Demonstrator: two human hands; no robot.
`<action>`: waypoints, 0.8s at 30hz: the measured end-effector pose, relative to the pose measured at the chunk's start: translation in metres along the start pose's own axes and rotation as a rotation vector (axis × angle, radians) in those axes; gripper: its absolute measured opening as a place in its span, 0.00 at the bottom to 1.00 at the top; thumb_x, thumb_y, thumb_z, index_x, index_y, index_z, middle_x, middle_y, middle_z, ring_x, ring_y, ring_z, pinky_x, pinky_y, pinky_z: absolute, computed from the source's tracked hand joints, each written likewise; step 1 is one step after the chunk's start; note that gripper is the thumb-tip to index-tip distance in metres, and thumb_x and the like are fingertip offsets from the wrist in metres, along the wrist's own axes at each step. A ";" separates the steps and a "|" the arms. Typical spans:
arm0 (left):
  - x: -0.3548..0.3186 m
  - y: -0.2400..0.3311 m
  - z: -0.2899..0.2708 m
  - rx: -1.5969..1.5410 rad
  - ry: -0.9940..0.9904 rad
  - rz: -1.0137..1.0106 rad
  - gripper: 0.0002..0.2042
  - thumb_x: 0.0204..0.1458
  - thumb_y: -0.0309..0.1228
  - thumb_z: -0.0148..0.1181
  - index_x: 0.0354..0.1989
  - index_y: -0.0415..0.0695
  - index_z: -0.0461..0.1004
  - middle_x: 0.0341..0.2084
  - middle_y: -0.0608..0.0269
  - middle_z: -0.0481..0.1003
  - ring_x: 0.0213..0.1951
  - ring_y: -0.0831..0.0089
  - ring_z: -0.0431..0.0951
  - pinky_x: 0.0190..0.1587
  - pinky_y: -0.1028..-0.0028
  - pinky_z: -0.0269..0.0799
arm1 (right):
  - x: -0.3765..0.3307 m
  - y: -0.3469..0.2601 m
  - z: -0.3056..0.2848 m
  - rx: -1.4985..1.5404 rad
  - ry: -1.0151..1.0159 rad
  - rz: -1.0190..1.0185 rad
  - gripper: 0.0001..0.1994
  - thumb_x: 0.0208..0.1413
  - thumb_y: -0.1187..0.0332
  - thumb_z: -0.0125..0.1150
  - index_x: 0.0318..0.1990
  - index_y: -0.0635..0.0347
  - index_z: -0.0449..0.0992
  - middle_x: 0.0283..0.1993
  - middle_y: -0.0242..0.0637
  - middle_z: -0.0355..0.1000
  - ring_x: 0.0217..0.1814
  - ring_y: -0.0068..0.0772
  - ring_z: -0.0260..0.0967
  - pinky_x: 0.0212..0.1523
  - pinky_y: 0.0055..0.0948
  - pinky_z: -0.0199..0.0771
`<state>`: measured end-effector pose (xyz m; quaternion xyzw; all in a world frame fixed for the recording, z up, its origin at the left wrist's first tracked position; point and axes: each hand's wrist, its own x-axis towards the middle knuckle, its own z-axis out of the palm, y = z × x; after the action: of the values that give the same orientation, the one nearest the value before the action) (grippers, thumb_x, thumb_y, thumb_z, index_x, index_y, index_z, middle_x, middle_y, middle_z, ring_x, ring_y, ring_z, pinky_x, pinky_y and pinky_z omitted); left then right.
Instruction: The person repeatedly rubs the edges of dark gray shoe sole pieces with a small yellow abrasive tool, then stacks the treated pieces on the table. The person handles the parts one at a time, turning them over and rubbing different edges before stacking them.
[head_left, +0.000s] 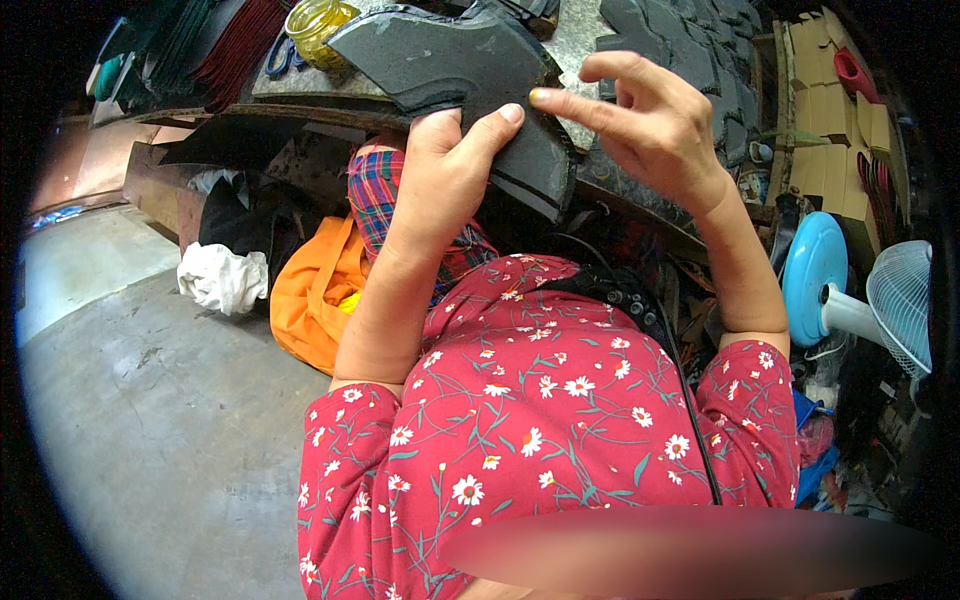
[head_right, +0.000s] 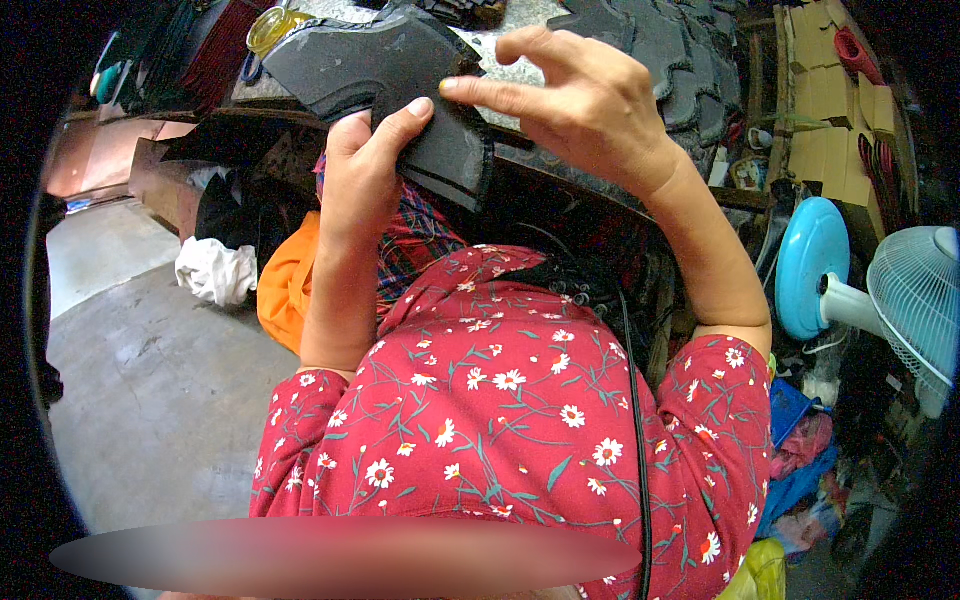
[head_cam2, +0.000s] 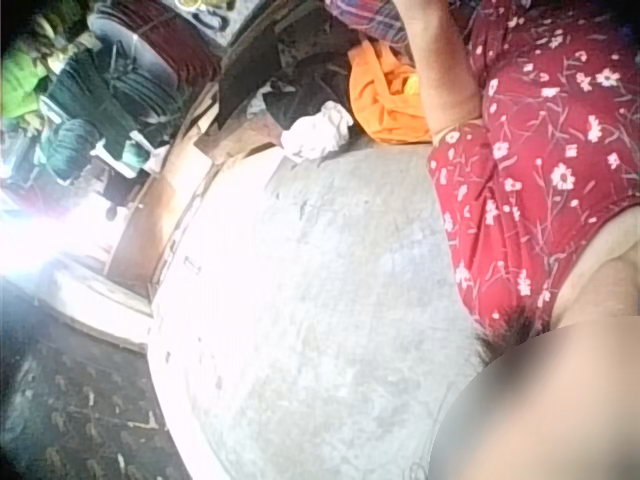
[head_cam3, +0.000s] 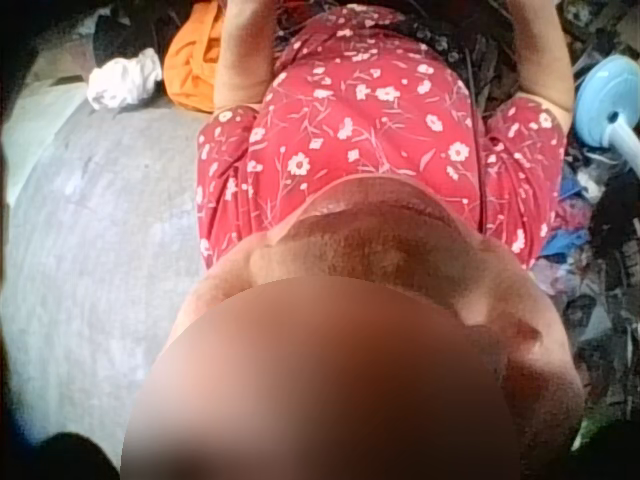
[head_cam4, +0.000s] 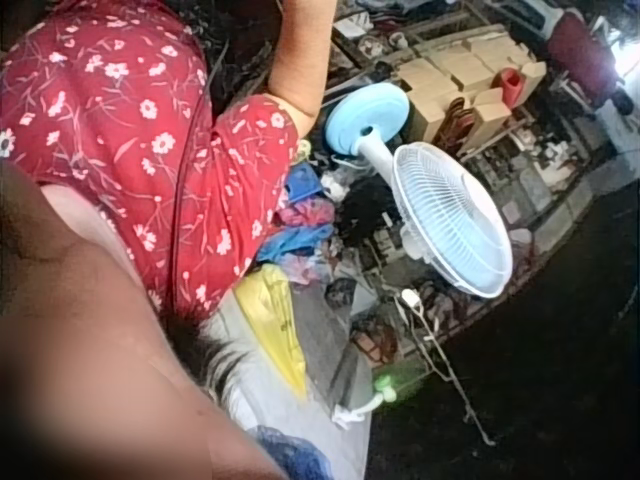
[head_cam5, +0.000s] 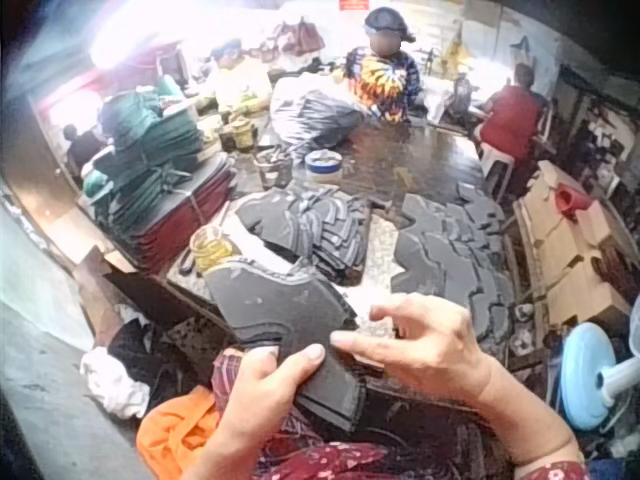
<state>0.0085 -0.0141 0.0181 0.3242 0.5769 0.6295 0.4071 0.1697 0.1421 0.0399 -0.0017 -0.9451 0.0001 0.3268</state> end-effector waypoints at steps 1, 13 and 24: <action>0.000 0.000 0.000 0.035 0.008 0.005 0.11 0.58 0.32 0.58 0.36 0.34 0.78 0.29 0.67 0.78 0.30 0.81 0.75 0.34 0.78 0.71 | 0.000 -0.001 -0.001 0.037 0.047 -0.004 0.24 0.41 0.81 0.62 0.45 0.40 0.85 0.41 0.28 0.72 0.24 0.22 0.62 0.25 0.23 0.68; 0.003 0.001 0.007 -0.357 -0.031 -0.106 0.12 0.60 0.32 0.57 0.41 0.34 0.77 0.34 0.62 0.79 0.32 0.77 0.78 0.37 0.77 0.75 | -0.003 -0.006 0.006 0.217 0.036 0.072 0.26 0.42 0.85 0.59 0.48 0.45 0.83 0.39 0.30 0.70 0.23 0.22 0.63 0.23 0.23 0.67; 0.010 -0.004 0.005 -0.521 -0.002 -0.150 0.11 0.59 0.31 0.58 0.41 0.33 0.74 0.33 0.55 0.80 0.32 0.70 0.82 0.37 0.73 0.79 | -0.002 -0.001 -0.005 0.378 -0.077 0.290 0.30 0.42 0.84 0.53 0.56 0.50 0.79 0.39 0.36 0.66 0.34 0.31 0.66 0.37 0.26 0.69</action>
<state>0.0088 -0.0032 0.0146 0.1656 0.4172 0.7247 0.5228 0.1743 0.1413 0.0427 -0.0763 -0.9299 0.2238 0.2818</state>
